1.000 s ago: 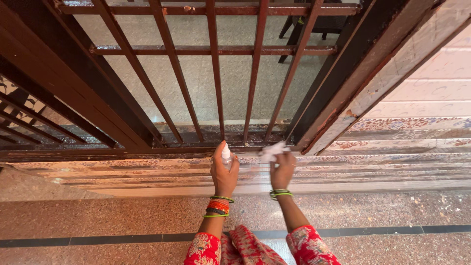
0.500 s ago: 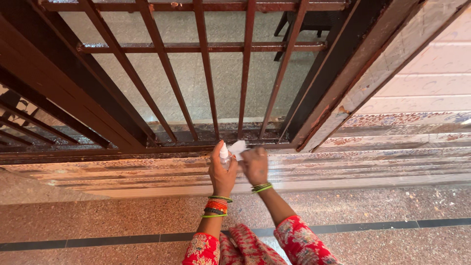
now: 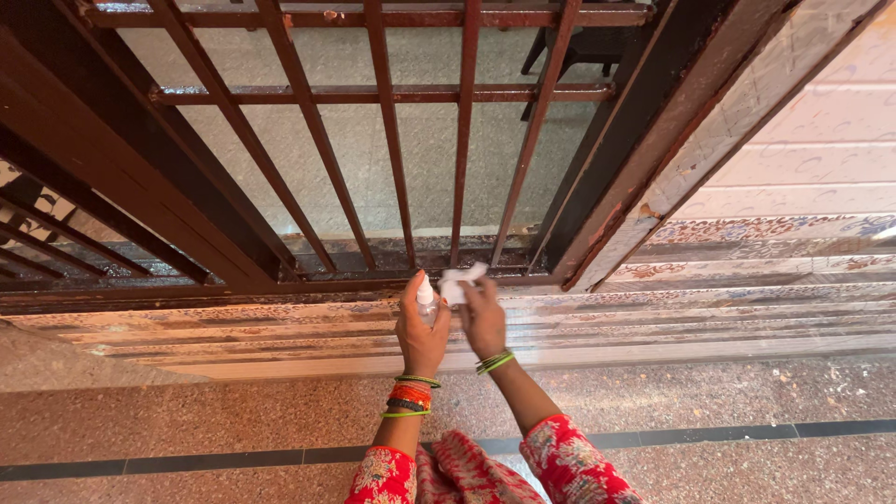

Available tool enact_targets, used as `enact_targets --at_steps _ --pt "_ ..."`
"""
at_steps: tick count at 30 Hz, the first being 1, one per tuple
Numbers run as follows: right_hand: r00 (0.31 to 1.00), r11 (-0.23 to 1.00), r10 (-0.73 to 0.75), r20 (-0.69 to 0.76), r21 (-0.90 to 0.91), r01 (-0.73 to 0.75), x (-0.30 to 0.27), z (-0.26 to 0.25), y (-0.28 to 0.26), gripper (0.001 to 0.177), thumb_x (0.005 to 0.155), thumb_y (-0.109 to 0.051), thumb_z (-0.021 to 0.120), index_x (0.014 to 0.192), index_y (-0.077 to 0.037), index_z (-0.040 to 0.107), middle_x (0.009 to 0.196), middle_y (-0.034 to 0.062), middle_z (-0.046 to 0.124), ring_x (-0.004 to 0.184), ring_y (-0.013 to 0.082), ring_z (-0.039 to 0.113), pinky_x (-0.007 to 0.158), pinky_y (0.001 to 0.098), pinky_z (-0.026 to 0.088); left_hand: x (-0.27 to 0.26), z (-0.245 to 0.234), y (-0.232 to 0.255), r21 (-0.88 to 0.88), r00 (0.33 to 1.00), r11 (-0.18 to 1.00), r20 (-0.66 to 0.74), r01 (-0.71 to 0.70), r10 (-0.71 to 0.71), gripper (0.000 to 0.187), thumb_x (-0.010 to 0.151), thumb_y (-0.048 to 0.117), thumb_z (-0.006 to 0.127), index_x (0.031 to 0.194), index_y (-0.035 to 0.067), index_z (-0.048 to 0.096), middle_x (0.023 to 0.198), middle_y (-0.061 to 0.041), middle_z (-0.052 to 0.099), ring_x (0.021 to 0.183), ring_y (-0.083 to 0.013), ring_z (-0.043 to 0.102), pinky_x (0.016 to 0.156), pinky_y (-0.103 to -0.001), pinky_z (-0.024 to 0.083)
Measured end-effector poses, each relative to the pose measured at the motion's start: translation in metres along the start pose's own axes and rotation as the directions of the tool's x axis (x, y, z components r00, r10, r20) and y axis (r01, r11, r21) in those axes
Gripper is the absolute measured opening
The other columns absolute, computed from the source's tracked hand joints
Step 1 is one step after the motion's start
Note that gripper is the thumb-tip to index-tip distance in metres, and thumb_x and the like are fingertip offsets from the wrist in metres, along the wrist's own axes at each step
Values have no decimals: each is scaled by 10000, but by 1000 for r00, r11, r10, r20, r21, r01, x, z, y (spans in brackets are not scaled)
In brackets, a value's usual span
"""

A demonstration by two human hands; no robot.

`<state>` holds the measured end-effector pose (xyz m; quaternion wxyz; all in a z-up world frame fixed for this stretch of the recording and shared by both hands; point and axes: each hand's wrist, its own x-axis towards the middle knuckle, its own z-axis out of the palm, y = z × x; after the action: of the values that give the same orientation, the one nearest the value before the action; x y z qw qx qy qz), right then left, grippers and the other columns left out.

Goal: The person sprays a cleaning solution onto a metal window frame and wipes it with a cloth. They repeatedly spray and wipe along the lower horizontal bar and vertical bars of the frame.

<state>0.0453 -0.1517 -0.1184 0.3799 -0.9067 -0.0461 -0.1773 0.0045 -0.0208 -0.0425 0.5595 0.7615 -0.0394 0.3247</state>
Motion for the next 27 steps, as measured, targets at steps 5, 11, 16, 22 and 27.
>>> enact_targets --at_steps 5,11,16,22,27 --pt "996 984 23 -88 -174 -38 13 -16 12 297 935 -94 659 1232 -106 647 1451 78 589 916 270 729 658 345 611 3 0 -1 13 1000 1000 -12 -13 13 631 870 5 716 1442 120 476 1127 -139 704 1002 -267 732 827 -376 602" --pt "971 973 31 -238 -216 -84 5 -24 30 433 920 -48 627 1349 -73 576 1479 146 552 1029 343 714 710 418 606 3 -4 -8 38 999 999 -40 27 -25 613 870 12 724 1430 116 498 1058 -123 705 964 -261 724 827 -378 585" --pt "976 961 -207 -65 -203 190 11 10 -9 495 897 -112 626 1378 -22 548 1413 215 555 1011 397 689 753 458 585 3 -6 -11 21 998 999 -38 47 -46 612 863 8 712 1430 103 501 1146 -150 700 1008 -269 731 835 -376 596" --pt "995 957 -84 62 -273 98 21 -4 -17 356 927 -151 587 1281 -123 605 1312 150 626 1017 392 692 774 486 567 5 -6 -12 27 999 999 -28 -19 20 609 872 4 724 1431 90 499 1242 -186 685 1071 -290 721 881 -397 586" --pt "975 954 61 -212 -275 -119 14 -40 14 324 929 -141 598 1249 -93 611 1418 172 579 875 399 704 673 456 579 8 -19 -16 -12 999 1000 38 21 -21 589 894 13 717 1434 100 499 1210 -171 699 1045 -273 730 852 -388 591"
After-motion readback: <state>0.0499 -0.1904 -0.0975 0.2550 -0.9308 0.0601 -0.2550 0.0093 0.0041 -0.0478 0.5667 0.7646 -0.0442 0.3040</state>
